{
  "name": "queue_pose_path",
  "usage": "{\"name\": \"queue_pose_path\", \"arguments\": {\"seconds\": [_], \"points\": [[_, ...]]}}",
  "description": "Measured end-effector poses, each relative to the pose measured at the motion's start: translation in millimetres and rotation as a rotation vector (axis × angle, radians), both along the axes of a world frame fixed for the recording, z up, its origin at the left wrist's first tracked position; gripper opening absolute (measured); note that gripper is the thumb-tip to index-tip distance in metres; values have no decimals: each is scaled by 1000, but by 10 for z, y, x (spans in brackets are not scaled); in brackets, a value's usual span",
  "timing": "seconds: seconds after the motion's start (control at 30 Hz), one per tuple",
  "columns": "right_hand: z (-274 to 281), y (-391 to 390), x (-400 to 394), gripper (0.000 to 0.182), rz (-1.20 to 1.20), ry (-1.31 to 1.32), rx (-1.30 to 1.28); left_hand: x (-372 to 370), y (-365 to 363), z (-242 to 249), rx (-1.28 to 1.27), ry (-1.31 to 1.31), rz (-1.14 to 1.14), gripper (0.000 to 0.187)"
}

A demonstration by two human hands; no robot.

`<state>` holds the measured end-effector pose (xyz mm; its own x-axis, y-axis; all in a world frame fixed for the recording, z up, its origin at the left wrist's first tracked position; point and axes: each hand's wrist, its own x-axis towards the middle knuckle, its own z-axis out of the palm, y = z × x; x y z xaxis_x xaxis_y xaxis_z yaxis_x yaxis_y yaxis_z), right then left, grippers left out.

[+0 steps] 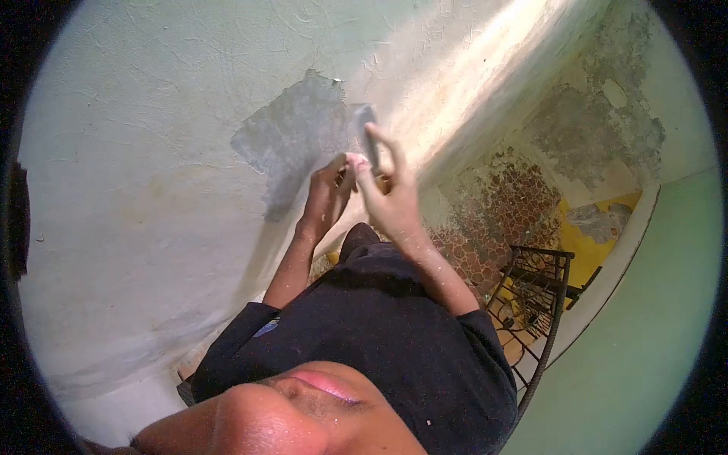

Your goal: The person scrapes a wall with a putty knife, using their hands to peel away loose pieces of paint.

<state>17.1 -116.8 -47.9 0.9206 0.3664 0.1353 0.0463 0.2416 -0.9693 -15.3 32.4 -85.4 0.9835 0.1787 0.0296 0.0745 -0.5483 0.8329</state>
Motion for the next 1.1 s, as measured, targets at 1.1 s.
{"name": "queue_pose_path", "arguments": {"seconds": [1.1], "points": [[517,237,971,68,-282,-431,-174,1131,-401,1392,39,-500,153,25]]}}
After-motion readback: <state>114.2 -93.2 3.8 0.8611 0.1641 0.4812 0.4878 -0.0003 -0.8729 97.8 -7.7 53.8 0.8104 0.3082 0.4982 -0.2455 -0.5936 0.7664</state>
